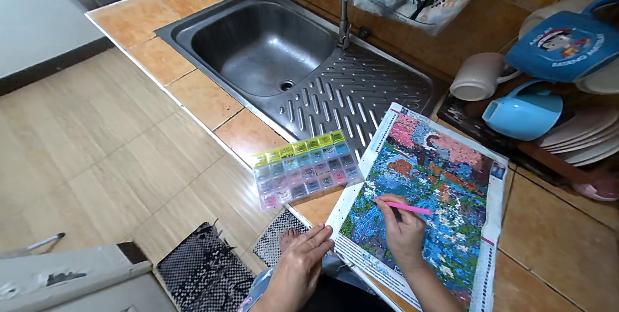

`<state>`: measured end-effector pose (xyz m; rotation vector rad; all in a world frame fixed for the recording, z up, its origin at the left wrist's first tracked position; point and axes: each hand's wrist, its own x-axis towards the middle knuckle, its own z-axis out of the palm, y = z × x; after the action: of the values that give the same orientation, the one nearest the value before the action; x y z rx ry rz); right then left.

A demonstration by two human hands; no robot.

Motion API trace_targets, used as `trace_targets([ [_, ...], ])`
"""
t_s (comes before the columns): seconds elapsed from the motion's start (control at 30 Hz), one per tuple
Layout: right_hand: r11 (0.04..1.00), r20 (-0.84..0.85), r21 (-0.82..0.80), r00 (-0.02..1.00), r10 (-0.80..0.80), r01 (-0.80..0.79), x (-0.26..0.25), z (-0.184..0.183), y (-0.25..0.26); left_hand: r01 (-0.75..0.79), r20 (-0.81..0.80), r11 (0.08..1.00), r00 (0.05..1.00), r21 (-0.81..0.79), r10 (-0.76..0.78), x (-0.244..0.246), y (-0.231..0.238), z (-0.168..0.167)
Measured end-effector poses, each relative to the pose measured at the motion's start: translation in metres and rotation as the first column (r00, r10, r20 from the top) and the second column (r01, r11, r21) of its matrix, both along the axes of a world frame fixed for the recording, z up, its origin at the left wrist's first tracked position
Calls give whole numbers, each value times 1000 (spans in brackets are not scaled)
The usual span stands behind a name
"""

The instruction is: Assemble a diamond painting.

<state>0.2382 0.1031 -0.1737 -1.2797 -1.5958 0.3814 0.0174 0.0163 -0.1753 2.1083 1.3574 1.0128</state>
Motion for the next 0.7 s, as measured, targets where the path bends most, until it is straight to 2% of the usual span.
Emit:
trace_targets([
  [0.7, 1000, -34, 15, 999, 2, -2, -1, -3, 0, 2, 2, 1000, 1000, 7, -2, 1, 0, 0],
])
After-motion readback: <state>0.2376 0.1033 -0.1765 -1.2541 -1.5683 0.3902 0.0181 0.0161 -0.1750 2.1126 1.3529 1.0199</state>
